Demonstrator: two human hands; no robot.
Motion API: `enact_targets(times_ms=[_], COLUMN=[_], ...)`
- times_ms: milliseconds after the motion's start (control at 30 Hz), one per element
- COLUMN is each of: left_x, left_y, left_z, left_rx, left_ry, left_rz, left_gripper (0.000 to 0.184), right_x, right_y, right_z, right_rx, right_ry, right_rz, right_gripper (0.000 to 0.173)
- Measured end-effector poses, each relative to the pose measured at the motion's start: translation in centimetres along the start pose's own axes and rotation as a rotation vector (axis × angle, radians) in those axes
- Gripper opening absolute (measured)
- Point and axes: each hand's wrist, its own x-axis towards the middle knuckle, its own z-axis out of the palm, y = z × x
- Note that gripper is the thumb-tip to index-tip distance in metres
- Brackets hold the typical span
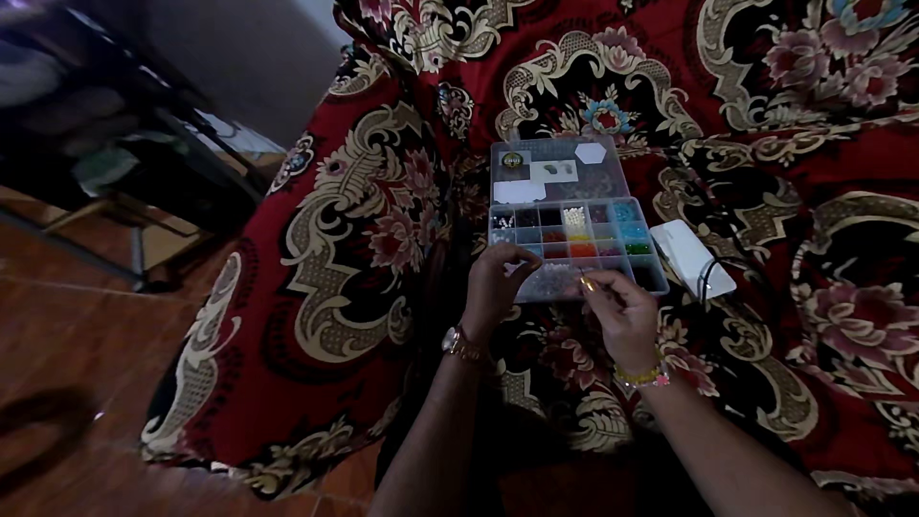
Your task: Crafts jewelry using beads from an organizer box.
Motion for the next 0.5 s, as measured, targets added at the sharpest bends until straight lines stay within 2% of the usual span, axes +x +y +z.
enact_targets(times_ms=[100, 200, 500], left_x=[-0.2, -0.4, -0.3], left_y=[0.2, 0.6, 0.1], left_z=[0.3, 0.8, 2.1], left_rx=[0.218, 0.331, 0.443], left_ry=[0.006, -0.065, -0.09], left_rz=[0.054, 0.013, 0.001], left_gripper=[0.007, 0.007, 0.009], right_x=[-0.1, -0.2, -0.1], right_y=[0.2, 0.4, 0.4], right_z=[0.0, 0.0, 0.2], right_rx=[-0.003, -0.008, -0.022], right_ry=[0.014, 0.003, -0.019], right_rz=[-0.071, -0.069, 0.042], right_gripper=[0.015, 0.014, 0.015])
